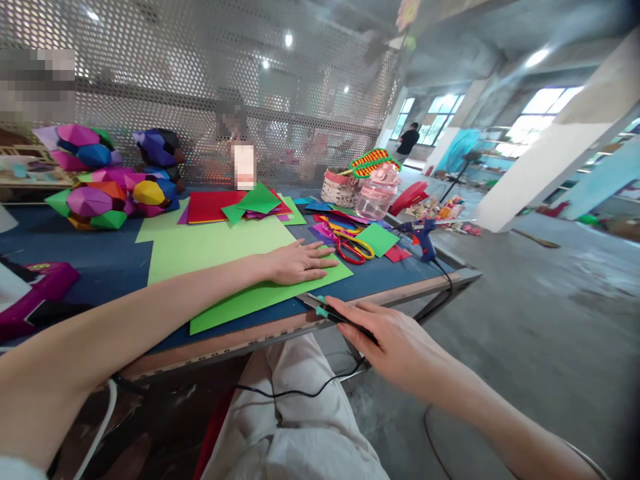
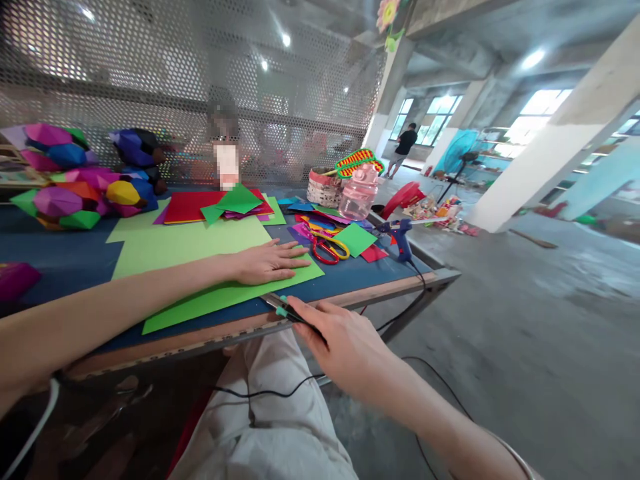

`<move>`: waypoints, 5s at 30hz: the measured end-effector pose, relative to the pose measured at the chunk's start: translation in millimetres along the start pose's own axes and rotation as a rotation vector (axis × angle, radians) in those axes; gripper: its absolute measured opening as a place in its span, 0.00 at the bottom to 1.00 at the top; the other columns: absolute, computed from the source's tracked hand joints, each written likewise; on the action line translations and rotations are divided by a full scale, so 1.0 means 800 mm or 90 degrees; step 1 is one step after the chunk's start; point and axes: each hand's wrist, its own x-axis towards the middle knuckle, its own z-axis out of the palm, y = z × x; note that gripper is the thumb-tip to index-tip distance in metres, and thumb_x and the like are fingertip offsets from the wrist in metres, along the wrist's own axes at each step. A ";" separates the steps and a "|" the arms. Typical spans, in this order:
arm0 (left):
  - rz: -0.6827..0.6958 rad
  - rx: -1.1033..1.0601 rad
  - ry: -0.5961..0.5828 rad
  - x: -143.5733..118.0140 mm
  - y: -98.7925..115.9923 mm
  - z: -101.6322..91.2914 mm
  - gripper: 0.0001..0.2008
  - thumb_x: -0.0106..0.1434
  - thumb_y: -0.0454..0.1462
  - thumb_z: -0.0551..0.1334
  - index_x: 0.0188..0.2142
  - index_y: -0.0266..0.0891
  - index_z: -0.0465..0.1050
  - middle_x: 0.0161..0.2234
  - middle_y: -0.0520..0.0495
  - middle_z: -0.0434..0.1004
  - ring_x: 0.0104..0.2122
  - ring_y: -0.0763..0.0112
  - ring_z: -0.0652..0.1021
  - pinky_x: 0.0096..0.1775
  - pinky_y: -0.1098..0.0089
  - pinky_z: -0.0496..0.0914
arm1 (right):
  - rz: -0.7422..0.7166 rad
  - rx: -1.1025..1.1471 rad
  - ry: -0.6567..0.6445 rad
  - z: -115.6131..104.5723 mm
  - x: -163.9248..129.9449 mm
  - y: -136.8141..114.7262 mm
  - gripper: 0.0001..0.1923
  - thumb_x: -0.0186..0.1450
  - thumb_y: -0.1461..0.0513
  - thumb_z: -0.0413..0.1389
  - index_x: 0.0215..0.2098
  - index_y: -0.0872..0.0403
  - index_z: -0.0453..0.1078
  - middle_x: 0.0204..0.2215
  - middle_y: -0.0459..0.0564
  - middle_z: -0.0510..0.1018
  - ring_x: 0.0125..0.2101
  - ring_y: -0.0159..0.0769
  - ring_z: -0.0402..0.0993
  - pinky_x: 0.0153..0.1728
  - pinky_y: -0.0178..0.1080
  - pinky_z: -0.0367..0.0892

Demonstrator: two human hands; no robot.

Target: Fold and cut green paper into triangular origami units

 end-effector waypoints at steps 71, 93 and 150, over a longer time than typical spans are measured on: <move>-0.039 -0.038 -0.012 -0.099 -0.009 0.005 0.26 0.75 0.52 0.41 0.70 0.58 0.47 0.72 0.56 0.41 0.71 0.59 0.46 0.66 0.46 0.37 | -0.051 0.037 -0.027 0.029 0.003 -0.071 0.25 0.75 0.58 0.45 0.69 0.46 0.56 0.43 0.54 0.77 0.40 0.42 0.77 0.40 0.42 0.70; -0.041 -0.038 -0.010 -0.101 -0.008 0.004 0.26 0.75 0.51 0.41 0.70 0.57 0.48 0.72 0.56 0.42 0.71 0.62 0.46 0.66 0.46 0.38 | -0.089 0.077 -0.053 0.040 0.006 -0.095 0.25 0.75 0.59 0.45 0.70 0.46 0.54 0.44 0.54 0.76 0.42 0.43 0.76 0.41 0.44 0.71; -0.036 -0.044 0.003 -0.102 -0.010 0.005 0.26 0.74 0.52 0.41 0.69 0.58 0.49 0.72 0.57 0.42 0.71 0.61 0.46 0.66 0.49 0.37 | -0.124 0.075 -0.135 0.029 0.018 -0.132 0.24 0.75 0.56 0.45 0.68 0.42 0.55 0.41 0.48 0.75 0.35 0.39 0.75 0.34 0.40 0.67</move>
